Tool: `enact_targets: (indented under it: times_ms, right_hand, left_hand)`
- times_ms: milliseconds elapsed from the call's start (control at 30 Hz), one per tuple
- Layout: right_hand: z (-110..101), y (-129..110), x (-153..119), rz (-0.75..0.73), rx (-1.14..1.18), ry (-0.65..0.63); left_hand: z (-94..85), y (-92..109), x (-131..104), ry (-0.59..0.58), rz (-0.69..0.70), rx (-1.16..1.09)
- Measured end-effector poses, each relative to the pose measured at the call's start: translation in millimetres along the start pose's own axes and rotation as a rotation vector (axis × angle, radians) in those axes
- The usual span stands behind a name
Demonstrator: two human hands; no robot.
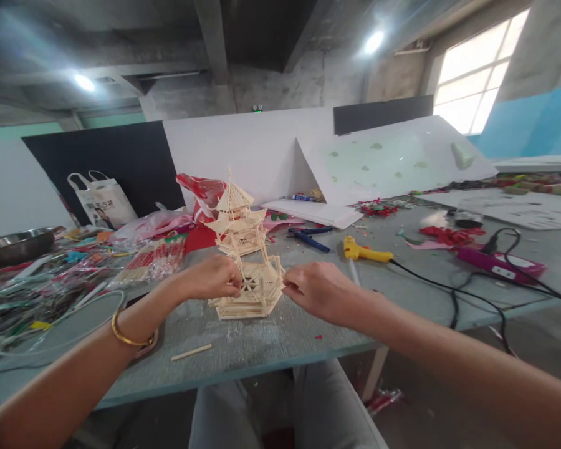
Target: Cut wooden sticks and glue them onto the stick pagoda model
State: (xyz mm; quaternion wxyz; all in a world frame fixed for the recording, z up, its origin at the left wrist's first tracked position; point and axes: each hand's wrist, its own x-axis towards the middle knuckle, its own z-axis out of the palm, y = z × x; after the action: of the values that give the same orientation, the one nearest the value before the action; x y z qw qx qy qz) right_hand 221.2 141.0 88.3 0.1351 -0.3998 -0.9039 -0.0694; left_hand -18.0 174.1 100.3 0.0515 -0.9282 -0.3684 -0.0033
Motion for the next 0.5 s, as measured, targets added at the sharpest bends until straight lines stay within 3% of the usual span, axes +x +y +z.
enact_targets:
  times_ms: [267, 500]
  right_hand:
    - [7.1, 6.6, -3.6, -0.048, 0.049, 0.068]
    - [7.6, 11.3, -2.7, -0.005, 0.073, 0.045]
  left_hand:
    - [1.0, -2.7, 1.3, -0.034, 0.008, -0.054]
    - [-0.2, -2.6, 1.6, -0.074, -0.008, -0.093]
